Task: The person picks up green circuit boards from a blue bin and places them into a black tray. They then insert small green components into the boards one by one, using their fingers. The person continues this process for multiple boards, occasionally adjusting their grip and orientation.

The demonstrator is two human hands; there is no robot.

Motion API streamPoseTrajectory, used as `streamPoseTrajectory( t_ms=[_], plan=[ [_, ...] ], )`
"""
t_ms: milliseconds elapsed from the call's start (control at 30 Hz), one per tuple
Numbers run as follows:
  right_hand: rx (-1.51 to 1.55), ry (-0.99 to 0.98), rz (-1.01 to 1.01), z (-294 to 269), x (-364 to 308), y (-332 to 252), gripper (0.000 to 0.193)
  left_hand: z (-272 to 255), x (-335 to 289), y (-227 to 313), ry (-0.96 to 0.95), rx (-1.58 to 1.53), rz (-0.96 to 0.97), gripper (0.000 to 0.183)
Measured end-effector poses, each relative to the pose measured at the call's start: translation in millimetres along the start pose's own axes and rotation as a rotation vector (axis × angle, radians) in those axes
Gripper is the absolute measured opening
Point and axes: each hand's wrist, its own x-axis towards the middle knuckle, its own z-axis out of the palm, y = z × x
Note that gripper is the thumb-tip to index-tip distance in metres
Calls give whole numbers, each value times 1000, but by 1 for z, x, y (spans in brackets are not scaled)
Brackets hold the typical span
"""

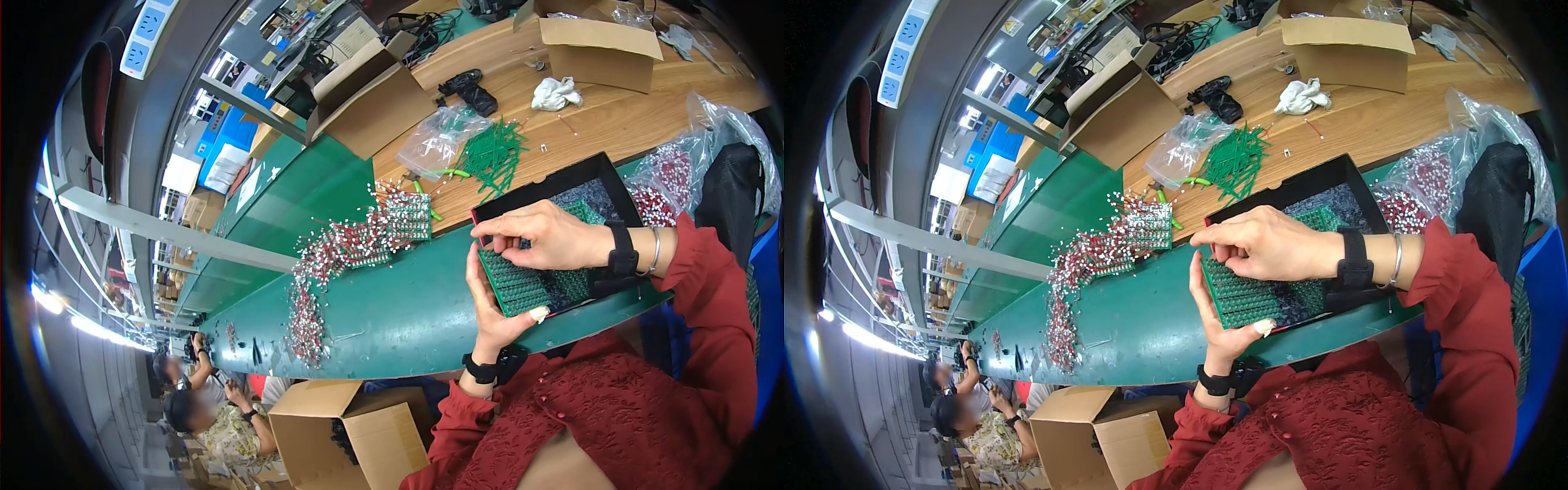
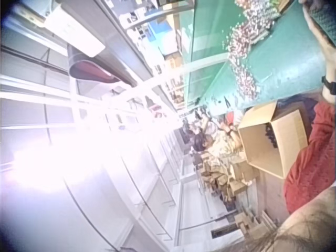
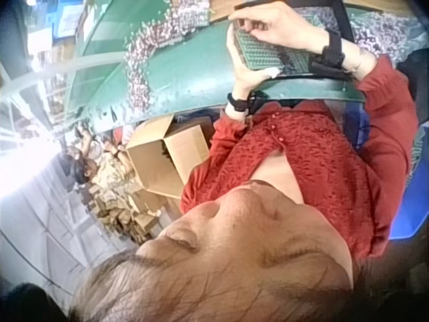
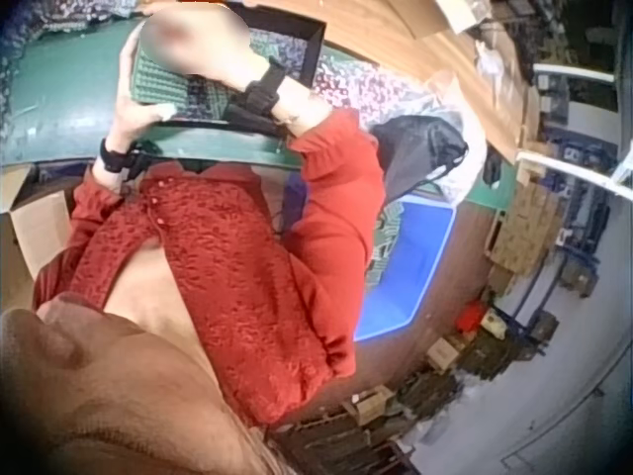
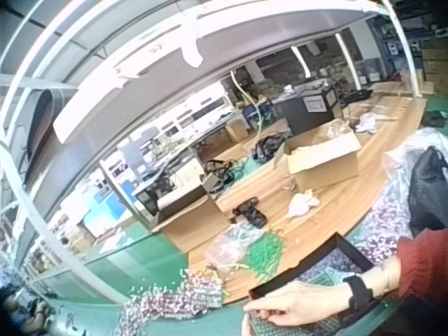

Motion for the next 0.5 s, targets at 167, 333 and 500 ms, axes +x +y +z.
streamPoseTrajectory(
  t_ms=[167, 333, 500],
  plan=[
    [-63, -3, -37, 2, 0, 2, 36, -1, -1, 0, -4, 5, 0, 130],
    [-23, -3, -31, -6, 4, -3, 36, 0, 1, -1, -4, -30, -1, 129],
    [41, 18, -50, -1, 6, -6, 42, 0, 1, 1, -15, 47, 25, 129]
  ],
)
